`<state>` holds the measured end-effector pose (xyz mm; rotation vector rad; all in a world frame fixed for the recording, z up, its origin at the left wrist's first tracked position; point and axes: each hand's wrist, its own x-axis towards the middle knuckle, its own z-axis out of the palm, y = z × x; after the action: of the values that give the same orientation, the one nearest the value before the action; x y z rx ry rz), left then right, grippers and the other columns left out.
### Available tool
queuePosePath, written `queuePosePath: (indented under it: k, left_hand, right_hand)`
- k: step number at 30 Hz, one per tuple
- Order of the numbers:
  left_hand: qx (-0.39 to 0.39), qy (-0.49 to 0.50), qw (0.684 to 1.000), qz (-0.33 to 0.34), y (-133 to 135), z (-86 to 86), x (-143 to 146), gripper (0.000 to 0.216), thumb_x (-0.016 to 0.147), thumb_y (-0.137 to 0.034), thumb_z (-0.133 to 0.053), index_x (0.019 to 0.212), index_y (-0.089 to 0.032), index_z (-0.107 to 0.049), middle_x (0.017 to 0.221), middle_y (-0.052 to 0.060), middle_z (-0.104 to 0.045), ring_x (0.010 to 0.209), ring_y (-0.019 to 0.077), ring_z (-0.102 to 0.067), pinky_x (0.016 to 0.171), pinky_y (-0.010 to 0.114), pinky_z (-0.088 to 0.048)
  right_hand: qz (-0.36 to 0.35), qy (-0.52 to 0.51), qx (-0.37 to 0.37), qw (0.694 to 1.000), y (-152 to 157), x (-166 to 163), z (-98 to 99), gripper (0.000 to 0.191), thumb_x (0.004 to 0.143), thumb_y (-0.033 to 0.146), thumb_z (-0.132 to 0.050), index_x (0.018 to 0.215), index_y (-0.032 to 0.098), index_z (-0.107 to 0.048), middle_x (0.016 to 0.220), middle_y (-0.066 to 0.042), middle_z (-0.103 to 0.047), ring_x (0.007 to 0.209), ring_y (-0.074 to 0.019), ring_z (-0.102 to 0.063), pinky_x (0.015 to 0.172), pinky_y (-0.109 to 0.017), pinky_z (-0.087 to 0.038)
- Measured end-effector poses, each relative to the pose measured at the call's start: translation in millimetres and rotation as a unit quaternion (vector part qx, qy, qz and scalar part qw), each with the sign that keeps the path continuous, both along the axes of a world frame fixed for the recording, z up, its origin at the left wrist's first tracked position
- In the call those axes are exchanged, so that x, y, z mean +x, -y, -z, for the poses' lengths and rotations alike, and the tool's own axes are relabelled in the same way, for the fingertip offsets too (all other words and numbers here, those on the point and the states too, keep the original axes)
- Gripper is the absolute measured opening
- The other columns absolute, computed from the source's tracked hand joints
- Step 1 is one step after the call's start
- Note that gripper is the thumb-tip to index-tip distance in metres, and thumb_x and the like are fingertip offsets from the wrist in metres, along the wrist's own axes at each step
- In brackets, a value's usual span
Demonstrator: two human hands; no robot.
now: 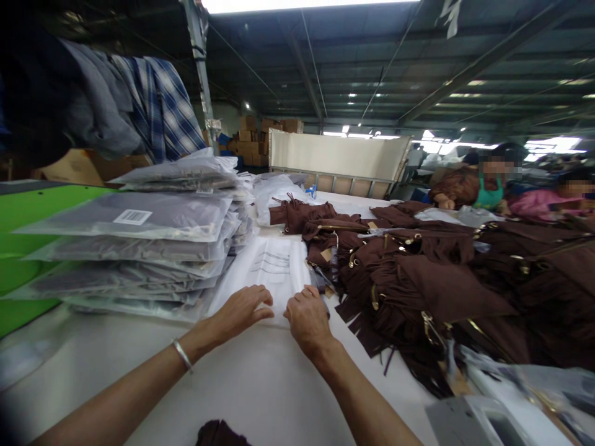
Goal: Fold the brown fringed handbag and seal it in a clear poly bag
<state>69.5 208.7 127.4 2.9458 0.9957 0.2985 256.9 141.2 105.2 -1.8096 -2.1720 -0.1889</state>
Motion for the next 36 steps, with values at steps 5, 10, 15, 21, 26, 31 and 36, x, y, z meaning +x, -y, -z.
queuePosePath:
  k: [5, 10, 15, 21, 26, 31, 36]
  left_hand:
    - [-0.026, 0.01, 0.999, -0.03, 0.7, 4.6, 4.8, 0.017, 0.094, -0.022, -0.051, 0.082, -0.021, -0.063, 0.082, -0.001, -0.068, 0.074, 0.0159, -0.063, 0.062, 0.026, -0.04]
    - [0.005, 0.027, 0.998, -0.051, 8.8, 3.2, 15.5, 0.016, 0.095, -0.015, -0.042, 0.092, -0.019, -0.057, 0.09, 0.003, -0.066, 0.083, 0.0184, -0.06, 0.071, 0.029, -0.043]
    - [0.044, 0.013, 0.998, -0.04, 15.0, 4.6, 19.9, 0.02, 0.098, -0.01, -0.033, 0.098, -0.019, -0.052, 0.093, 0.005, -0.062, 0.089, 0.0197, -0.059, 0.079, 0.031, -0.045]
    - [0.039, -0.027, 0.998, -0.035, 17.1, 8.7, 11.4, 0.009, 0.095, -0.029, -0.053, 0.098, -0.022, -0.05, 0.091, 0.002, -0.063, 0.081, 0.0195, -0.064, 0.063, 0.026, -0.047]
    - [0.024, -0.026, 0.992, -0.122, 10.8, 2.8, -16.1, 0.02, 0.091, -0.005, -0.041, 0.098, -0.019, -0.054, 0.095, 0.009, -0.065, 0.088, 0.0242, -0.065, 0.073, 0.034, -0.049]
    - [-0.033, 0.029, 0.962, -0.268, 2.2, -3.0, -53.5, 0.025, 0.089, -0.006, -0.035, 0.098, -0.013, -0.058, 0.085, 0.018, -0.067, 0.082, 0.0315, -0.067, 0.071, 0.043, -0.048]
    - [-0.192, 0.156, 0.923, -0.294, 3.1, -5.5, -55.3, 0.034, 0.092, -0.035, -0.039, 0.072, -0.015, -0.057, 0.053, 0.007, -0.059, 0.047, 0.0205, -0.059, 0.049, 0.03, -0.045]
  right_hand:
    - [0.016, -0.025, -0.054, 0.998, 4.4, -3.9, -11.7, 0.024, 0.086, 0.044, -0.064, 0.079, 0.023, -0.074, 0.082, -0.003, -0.074, 0.083, -0.0182, -0.066, 0.089, -0.031, -0.039]
    - [0.049, -0.016, -0.079, 0.996, 3.3, -16.3, -23.4, 0.026, 0.095, 0.034, -0.047, 0.102, 0.024, -0.07, 0.101, -0.004, -0.073, 0.091, -0.0173, -0.068, 0.073, -0.025, -0.044]
    - [0.091, 0.039, -0.097, 0.99, -1.9, -21.1, -21.2, 0.025, 0.09, 0.009, -0.045, 0.097, 0.016, -0.067, 0.091, -0.011, -0.073, 0.083, -0.0227, -0.071, 0.067, -0.028, -0.048]
    - [0.142, 0.086, -0.109, 0.98, 7.1, -1.0, -23.0, 0.026, 0.089, 0.004, -0.042, 0.094, 0.013, -0.066, 0.09, -0.016, -0.073, 0.082, -0.0272, -0.072, 0.065, -0.032, -0.049]
    - [0.179, 0.099, -0.115, 0.972, 32.8, 29.1, -27.3, 0.023, 0.092, 0.01, -0.042, 0.101, 0.017, -0.061, 0.083, -0.013, -0.074, 0.075, -0.0294, -0.073, 0.057, -0.03, -0.045]
    - [0.234, 0.062, -0.115, 0.963, 74.3, 68.3, -19.6, 0.014, 0.094, 0.023, -0.044, 0.092, 0.023, -0.058, 0.081, -0.005, -0.073, 0.069, -0.024, -0.07, 0.051, -0.026, -0.032]
    - [0.305, -0.15, -0.049, 0.939, 84.6, 94.7, -9.1, 0.014, 0.086, 0.034, -0.052, 0.079, 0.024, -0.058, 0.061, 0.001, -0.063, 0.057, -0.0186, -0.061, 0.05, -0.026, -0.032]
